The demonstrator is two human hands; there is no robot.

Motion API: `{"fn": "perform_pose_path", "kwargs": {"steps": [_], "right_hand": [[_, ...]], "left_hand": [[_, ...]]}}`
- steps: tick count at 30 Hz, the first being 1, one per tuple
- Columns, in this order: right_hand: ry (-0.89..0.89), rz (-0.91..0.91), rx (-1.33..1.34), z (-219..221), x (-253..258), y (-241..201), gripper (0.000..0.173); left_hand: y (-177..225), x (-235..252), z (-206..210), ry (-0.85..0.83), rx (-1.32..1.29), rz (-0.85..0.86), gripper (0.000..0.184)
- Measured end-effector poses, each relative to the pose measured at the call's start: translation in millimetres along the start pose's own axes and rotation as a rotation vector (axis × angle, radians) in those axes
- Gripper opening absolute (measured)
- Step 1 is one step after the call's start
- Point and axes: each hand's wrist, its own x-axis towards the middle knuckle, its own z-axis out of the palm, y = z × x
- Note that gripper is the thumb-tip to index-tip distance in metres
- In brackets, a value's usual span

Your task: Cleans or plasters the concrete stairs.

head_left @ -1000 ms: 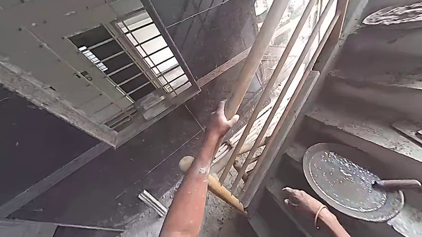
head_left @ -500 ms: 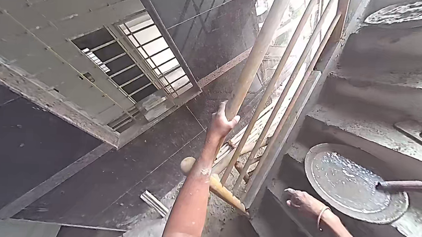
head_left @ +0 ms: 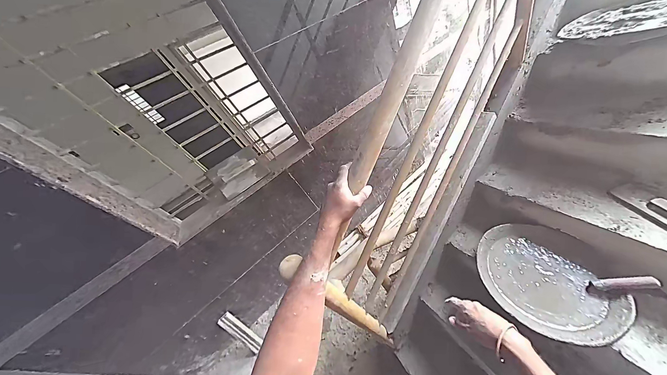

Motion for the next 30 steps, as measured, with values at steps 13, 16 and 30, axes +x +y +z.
{"fn": "perform_pose_path", "kwargs": {"steps": [13, 16, 30], "right_hand": [[0.023, -0.001, 0.008, 1.4, -2.4, -4.2, 0.046], [0.026, 0.004, 0.007, 0.5, -3.5, -5.0, 0.047], [0.021, -0.014, -0.005, 3.0, -2.2, -1.0, 0.047]], "left_hand": [[2.3, -1.5, -1.6, -0.007, 0.043, -0.017, 0.08], [2.0, -1.1, -1.4, -0.007, 0.041, -0.023, 0.08], [-0.3, -1.9, 1.0, 0.018, -0.012, 0.003, 0.079]]}}
